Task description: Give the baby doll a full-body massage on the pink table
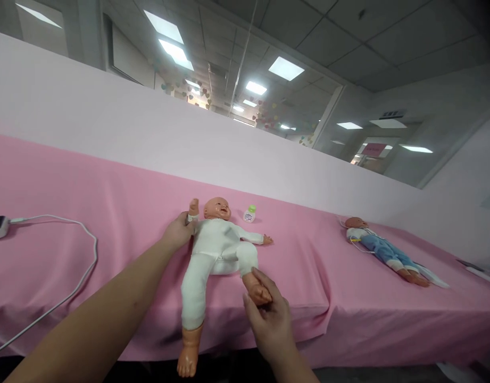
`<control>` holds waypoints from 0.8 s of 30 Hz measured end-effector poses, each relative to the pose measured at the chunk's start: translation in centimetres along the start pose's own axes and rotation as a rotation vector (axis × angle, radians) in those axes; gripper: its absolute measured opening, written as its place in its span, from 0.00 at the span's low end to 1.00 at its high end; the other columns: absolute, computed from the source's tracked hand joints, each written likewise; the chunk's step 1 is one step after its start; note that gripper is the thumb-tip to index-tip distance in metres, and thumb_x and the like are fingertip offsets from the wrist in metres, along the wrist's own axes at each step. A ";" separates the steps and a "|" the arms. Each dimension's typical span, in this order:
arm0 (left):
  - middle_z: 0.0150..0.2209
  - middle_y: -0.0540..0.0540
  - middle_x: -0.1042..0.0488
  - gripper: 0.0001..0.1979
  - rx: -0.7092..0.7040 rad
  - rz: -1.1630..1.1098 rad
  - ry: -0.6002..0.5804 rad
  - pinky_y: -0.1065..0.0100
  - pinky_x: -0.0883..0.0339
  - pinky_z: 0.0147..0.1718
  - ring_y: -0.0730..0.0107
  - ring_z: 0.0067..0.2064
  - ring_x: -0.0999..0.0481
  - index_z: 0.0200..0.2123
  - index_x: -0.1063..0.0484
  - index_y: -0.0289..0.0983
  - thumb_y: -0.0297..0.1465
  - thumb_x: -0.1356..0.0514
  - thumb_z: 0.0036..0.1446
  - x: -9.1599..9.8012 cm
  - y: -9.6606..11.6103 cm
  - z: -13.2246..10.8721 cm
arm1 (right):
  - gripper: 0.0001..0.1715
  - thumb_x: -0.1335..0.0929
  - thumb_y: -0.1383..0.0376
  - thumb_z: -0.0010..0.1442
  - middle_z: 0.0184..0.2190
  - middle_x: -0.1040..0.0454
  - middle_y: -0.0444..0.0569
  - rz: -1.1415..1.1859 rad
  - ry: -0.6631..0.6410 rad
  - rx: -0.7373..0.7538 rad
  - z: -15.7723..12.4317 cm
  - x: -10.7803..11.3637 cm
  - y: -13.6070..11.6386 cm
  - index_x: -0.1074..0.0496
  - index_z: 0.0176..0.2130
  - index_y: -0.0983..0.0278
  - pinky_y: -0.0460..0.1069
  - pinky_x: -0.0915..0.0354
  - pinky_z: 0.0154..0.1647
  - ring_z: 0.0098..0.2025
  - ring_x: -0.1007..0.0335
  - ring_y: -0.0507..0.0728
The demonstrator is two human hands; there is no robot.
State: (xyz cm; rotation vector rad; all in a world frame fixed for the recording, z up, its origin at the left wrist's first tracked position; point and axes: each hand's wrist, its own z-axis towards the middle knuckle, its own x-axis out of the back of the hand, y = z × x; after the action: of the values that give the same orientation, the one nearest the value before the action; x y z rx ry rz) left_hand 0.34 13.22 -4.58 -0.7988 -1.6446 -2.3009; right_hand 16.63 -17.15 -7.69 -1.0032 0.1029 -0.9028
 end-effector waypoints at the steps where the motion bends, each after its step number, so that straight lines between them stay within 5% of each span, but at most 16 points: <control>1: 0.42 0.40 0.18 0.20 0.037 -0.001 0.025 0.59 0.29 0.38 0.48 0.44 0.18 0.49 0.29 0.40 0.48 0.46 0.64 0.1 -0.1 0.2 | 0.29 0.27 0.64 0.62 0.53 0.19 0.57 -0.015 0.006 0.024 -0.8 0.5 0.3 0.26 0.62 0.63 0.50 0.22 0.51 0.50 0.18 0.61; 6: 0.42 0.35 0.19 0.20 0.187 -0.042 0.148 0.58 0.29 0.33 0.44 0.42 0.18 0.45 0.30 0.39 0.49 0.48 0.64 0.5 -0.8 1.0 | 0.32 0.24 0.65 0.56 0.50 0.17 0.56 -0.152 0.035 0.151 -4.5 1.2 2.5 0.24 0.60 0.60 0.51 0.21 0.50 0.46 0.16 0.63; 13: 0.46 0.31 0.19 0.23 0.257 -0.003 0.201 0.54 0.28 0.34 0.38 0.44 0.18 0.47 0.30 0.36 0.49 0.47 0.63 0.9 -1.0 1.5 | 0.36 0.27 0.68 0.55 0.49 0.16 0.50 -0.120 0.001 0.214 -7.2 -1.4 3.8 0.27 0.62 0.56 0.51 0.19 0.47 0.43 0.15 0.63; 19: 0.44 0.37 0.19 0.19 0.085 0.055 0.120 0.55 0.28 0.38 0.44 0.44 0.19 0.47 0.31 0.40 0.48 0.49 0.66 0.3 -0.8 1.2 | 0.35 0.27 0.68 0.55 0.48 0.16 0.51 -0.105 -0.005 0.193 -5.0 -0.9 2.1 0.28 0.62 0.59 0.50 0.20 0.48 0.44 0.15 0.62; 24: 0.52 0.41 0.19 0.23 -0.154 0.072 0.025 0.58 0.28 0.46 0.49 0.51 0.20 0.58 0.30 0.44 0.46 0.46 0.65 -0.1 0.2 0.0 | 0.30 0.28 0.66 0.58 0.47 0.16 0.52 -0.035 0.011 0.061 -0.4 -0.4 -0.7 0.26 0.60 0.61 0.48 0.21 0.46 0.42 0.16 0.60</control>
State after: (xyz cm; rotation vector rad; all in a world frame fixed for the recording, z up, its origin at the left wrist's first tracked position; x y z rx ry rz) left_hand 0.54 13.17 -4.44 -0.8428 -1.4175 -2.3989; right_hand 15.71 -17.31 -7.54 -0.9458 0.0670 -0.9380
